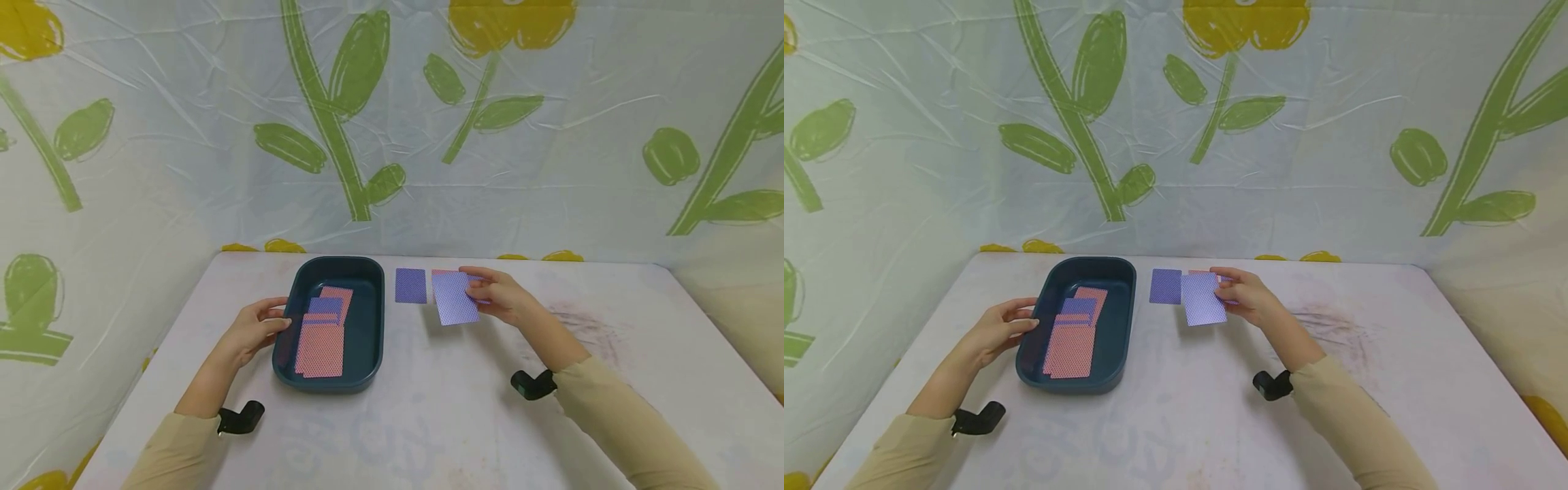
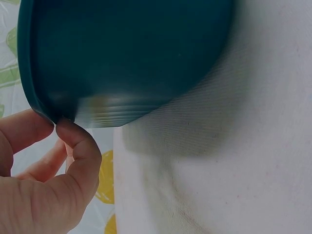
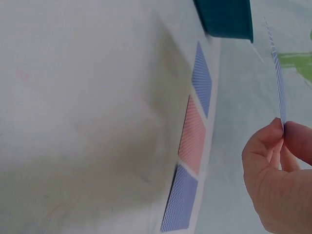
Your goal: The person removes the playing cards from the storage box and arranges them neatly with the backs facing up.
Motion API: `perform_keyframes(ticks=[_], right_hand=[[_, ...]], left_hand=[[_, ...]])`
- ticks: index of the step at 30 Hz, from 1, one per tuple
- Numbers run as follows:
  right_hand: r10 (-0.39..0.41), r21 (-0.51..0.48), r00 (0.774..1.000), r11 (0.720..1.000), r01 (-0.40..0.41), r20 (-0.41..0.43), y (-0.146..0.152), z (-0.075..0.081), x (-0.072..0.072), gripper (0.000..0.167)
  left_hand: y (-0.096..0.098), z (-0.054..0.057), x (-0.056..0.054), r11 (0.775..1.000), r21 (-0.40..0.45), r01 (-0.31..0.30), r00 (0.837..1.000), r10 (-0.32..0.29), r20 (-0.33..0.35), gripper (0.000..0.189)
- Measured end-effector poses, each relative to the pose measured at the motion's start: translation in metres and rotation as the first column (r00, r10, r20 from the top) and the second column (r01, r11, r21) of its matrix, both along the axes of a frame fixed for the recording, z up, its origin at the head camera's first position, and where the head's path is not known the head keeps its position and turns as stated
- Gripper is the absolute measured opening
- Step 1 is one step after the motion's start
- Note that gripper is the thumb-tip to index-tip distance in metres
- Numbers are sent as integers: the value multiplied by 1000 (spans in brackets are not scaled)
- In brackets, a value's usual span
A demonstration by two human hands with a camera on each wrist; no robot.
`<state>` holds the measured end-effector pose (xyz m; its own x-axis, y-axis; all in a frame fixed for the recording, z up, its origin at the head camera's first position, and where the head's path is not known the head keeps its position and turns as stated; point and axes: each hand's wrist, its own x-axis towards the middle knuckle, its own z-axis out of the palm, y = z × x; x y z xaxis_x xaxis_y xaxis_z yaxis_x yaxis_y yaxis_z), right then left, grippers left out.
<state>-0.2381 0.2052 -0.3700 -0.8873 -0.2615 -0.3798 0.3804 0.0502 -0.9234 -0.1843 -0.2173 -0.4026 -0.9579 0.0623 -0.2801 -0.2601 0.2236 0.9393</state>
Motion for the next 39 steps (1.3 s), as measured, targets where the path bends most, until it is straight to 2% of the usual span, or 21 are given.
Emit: perform_keyframes(ticks=[10, 17, 28, 33, 35, 39], right_hand=[[-25, -55, 1000, 998, 26, 18, 23, 0, 0, 61], [-74, -98, 996, 992, 79, 52, 43, -3, -3, 60], [-142, -81, 986, 986, 149, 84, 72, -7, -9, 65], [-188, -150, 977, 968, 202, 99, 86, -9, -13, 48], [-203, -168, 974, 961, 219, 104, 91, -10, -15, 48], [-243, -149, 961, 953, 262, 135, 98, -13, -21, 67]], left_hand=[[-1, -1, 0, 1000, -2, -2, 1000, 2, 8, 55], [0, 0, 1, 1000, 7, 2, 1000, -2, 9, 55], [1, 2, 1, 1000, 7, -5, 1000, 5, 8, 54], [1, 1, 1, 1000, 11, -6, 1000, 6, 5, 54], [0, 0, 0, 1000, 13, -6, 1000, 6, 4, 54], [0, -2, 0, 1000, 13, -2, 1000, 2, 1, 55]])
